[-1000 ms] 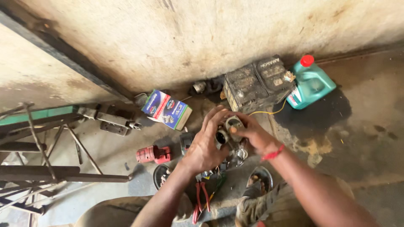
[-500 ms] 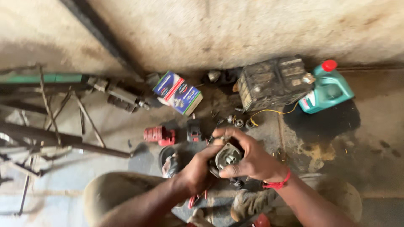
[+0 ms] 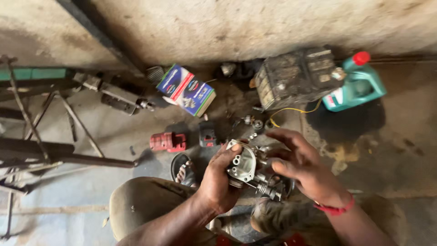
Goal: The person sits on the floor and works on a carburetor, using pliers to grip and manipulate internal components. They repeatedly adjust the position of the carburetor and use the tool to pull or twist parts within the assembly.
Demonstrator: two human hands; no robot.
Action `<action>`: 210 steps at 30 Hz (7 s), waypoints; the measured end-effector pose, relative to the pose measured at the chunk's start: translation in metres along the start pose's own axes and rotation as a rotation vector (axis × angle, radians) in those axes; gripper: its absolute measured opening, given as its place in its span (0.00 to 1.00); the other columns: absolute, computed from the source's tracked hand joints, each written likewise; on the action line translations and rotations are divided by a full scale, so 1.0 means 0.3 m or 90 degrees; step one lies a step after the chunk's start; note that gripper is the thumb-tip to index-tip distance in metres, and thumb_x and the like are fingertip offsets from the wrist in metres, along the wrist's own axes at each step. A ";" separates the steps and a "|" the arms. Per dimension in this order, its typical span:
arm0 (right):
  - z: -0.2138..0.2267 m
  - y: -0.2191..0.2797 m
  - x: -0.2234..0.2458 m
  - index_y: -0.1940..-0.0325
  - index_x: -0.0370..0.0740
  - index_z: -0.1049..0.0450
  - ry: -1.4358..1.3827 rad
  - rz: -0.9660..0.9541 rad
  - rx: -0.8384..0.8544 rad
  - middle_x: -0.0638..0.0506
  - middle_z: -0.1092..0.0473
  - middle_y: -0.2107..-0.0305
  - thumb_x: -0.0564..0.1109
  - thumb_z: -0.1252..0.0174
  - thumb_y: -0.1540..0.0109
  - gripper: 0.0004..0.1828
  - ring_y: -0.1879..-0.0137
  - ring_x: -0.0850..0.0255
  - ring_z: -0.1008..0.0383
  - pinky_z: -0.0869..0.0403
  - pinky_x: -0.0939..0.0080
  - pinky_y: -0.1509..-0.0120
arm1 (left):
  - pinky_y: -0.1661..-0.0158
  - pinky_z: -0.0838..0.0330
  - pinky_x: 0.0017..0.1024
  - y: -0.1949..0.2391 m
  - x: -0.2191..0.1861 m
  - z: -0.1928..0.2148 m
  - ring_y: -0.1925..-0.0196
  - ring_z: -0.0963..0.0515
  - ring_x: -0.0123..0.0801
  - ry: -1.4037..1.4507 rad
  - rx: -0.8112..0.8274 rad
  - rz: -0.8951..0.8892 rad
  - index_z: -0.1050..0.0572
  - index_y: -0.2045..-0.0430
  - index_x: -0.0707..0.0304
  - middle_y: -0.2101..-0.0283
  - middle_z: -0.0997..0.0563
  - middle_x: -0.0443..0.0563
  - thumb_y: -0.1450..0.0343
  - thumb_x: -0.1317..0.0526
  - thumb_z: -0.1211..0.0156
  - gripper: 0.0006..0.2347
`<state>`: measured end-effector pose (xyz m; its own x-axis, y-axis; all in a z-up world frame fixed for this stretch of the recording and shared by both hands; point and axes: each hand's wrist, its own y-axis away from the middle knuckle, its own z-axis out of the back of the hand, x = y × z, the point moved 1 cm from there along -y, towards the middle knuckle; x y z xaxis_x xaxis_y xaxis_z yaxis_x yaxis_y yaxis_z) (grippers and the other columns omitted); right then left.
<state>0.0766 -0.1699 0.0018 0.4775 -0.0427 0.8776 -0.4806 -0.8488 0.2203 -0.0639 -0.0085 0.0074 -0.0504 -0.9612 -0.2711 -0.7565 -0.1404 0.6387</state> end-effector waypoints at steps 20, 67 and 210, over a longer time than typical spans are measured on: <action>-0.057 0.027 -0.121 0.40 0.28 0.28 0.371 0.066 0.018 0.46 0.23 0.56 0.37 0.35 0.41 0.25 0.57 0.66 0.18 0.19 0.67 0.56 | 0.59 0.22 0.41 0.004 -0.052 0.141 0.63 0.18 0.38 0.023 -0.168 0.000 0.22 0.60 0.60 0.64 0.17 0.51 0.25 0.44 0.54 0.19; -0.037 0.053 -0.111 0.52 0.34 0.24 0.314 0.158 0.106 0.47 0.29 0.53 0.39 0.29 0.43 0.17 0.56 0.67 0.25 0.23 0.69 0.60 | 0.58 0.24 0.45 0.015 0.006 0.142 0.59 0.19 0.37 -0.095 -0.140 0.129 0.24 0.55 0.55 0.60 0.18 0.48 0.25 0.37 0.64 0.25; -0.118 0.138 0.037 0.56 0.38 0.21 0.508 0.299 0.171 0.50 0.23 0.64 0.39 0.25 0.47 0.17 0.64 0.63 0.18 0.22 0.66 0.63 | 0.81 0.26 0.28 0.015 0.085 0.192 0.81 0.20 0.37 -0.273 0.096 0.233 0.29 0.47 0.70 0.70 0.19 0.58 0.26 0.47 0.50 0.23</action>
<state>0.0360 -0.1869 0.0358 -0.4081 -0.1218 0.9048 -0.2639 -0.9330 -0.2446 -0.1061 -0.0200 -0.0381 -0.5622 -0.7541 -0.3395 -0.7226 0.2482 0.6452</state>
